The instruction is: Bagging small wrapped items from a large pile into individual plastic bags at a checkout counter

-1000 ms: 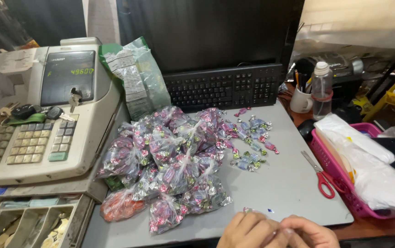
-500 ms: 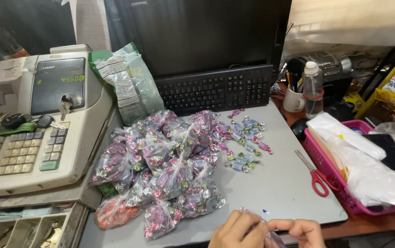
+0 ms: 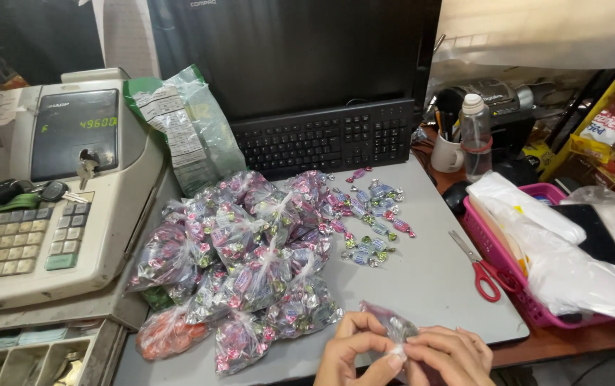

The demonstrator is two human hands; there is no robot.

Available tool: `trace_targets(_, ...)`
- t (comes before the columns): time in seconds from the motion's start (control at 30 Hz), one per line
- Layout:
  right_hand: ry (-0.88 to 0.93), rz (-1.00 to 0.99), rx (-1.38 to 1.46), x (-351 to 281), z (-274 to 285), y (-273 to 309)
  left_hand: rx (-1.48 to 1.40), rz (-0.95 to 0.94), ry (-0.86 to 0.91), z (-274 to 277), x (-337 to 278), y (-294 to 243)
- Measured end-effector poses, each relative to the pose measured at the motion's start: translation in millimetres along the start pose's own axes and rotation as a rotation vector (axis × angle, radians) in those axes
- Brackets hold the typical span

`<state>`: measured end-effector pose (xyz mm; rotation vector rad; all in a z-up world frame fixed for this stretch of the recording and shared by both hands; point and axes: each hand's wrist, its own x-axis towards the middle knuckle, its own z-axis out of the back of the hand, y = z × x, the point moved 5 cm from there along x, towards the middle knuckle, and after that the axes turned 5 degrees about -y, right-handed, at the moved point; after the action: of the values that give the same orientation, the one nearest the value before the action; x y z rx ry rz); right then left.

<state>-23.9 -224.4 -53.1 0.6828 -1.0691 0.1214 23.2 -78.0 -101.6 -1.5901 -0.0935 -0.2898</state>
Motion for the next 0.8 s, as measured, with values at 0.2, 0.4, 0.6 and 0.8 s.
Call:
trace_targets(0.2, -0.035, 0.132, -0.108, -16, -5, -14, 0.158, -0.296, -0.032, 4, -1, -13)
trace_targets(0.4, -0.039, 0.208, -0.127, -5, 1, -7, 0.120, -0.403, -0.010, 5, -2, -44)
trace_targets(0.6, 0.099, 0.114, 0.040, -12, 4, -39, 0.493, -0.286, 0.154, -8, -6, -36)
trace_targets(0.8, 0.233, 0.142, 0.204, 19, 34, -52, 0.647, -0.086, 0.403, -22, -16, -33)
